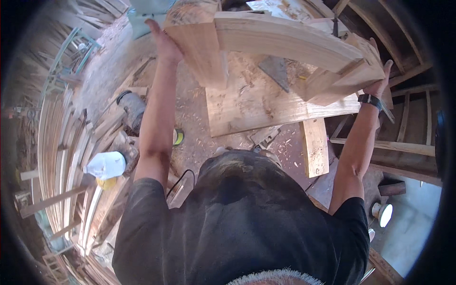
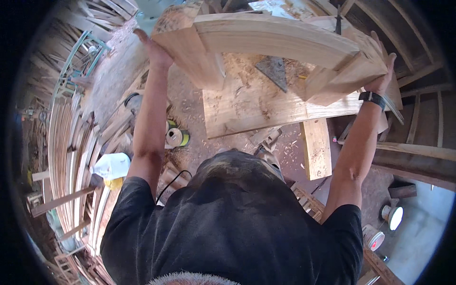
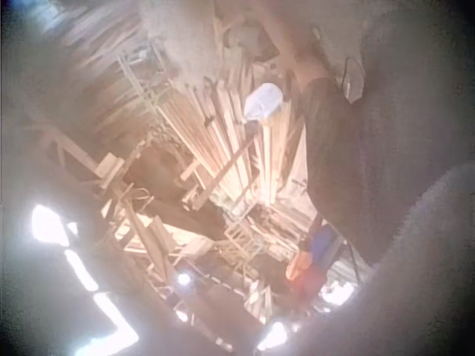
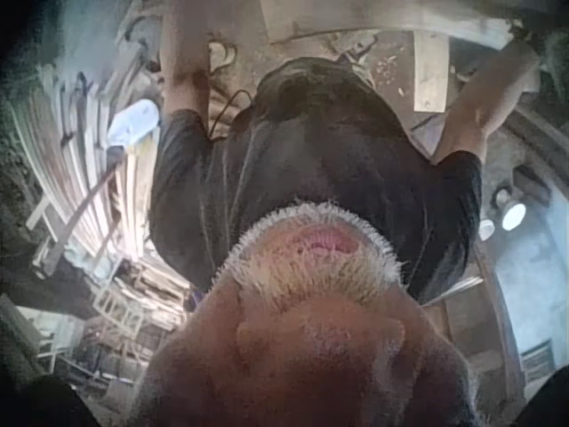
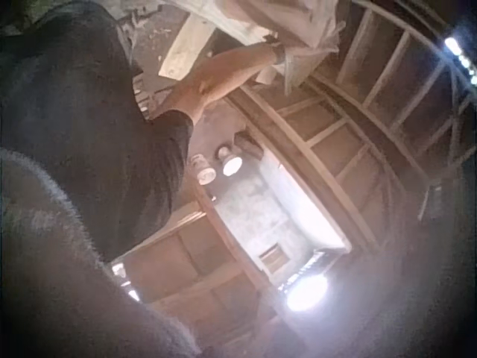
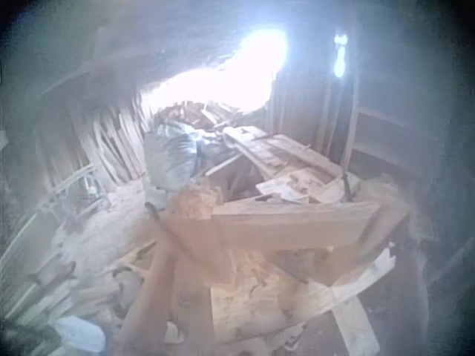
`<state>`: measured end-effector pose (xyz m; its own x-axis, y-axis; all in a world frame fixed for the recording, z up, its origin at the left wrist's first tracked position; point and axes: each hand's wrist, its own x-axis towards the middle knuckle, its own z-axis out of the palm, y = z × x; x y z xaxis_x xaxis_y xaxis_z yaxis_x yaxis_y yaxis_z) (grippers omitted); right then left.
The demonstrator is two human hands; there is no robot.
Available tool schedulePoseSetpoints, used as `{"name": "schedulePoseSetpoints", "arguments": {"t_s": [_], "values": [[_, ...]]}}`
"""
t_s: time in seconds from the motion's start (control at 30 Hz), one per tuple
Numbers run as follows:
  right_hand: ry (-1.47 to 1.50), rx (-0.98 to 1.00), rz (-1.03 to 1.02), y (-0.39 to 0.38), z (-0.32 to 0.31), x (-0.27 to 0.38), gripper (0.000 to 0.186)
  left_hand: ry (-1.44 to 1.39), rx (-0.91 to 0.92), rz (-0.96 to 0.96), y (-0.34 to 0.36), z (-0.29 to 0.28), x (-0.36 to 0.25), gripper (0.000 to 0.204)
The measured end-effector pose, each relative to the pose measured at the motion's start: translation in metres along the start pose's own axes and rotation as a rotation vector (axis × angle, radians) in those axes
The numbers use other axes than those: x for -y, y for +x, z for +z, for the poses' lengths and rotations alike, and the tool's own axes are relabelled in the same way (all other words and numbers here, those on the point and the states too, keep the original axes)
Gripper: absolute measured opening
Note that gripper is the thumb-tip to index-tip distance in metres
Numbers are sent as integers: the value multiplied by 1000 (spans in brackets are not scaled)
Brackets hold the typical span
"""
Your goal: The person fits together wooden frame pieces by hand, checking the alignment of the mortise and tenon joints and marking a piece with a pencil.
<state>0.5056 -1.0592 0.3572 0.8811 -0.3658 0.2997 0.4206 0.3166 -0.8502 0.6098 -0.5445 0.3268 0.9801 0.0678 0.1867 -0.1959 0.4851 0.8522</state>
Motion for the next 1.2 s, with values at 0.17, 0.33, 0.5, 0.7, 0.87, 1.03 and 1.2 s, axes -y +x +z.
{"name": "schedulePoseSetpoints", "arguments": {"t_s": [0.17, 0.33, 0.5, 0.7, 0.87, 1.03, 1.2], "values": [[-9, -20, 31, -7, 6, -5, 90, 102, 87, 60, -3, -18, 11, 92], [-107, -313, 97, -11, -16, -29, 84, 25, 51, -19, -14, -49, 45, 89], [13, -435, 162, -14, -105, -80, 74, 79, -60, -79, -30, -50, 68, 80], [-87, -468, 218, -7, -107, -82, 82, -86, -5, -204, -31, -39, 65, 83], [5, -408, 161, -12, -103, -78, 78, -61, -32, -172, -34, -41, 78, 84], [-97, -451, 114, -7, -115, -73, 77, -50, 24, -167, -31, -40, 64, 77], [-61, -195, -7, -36, 23, 9, 102, -129, -79, -77, -28, -13, 17, 84]]}}
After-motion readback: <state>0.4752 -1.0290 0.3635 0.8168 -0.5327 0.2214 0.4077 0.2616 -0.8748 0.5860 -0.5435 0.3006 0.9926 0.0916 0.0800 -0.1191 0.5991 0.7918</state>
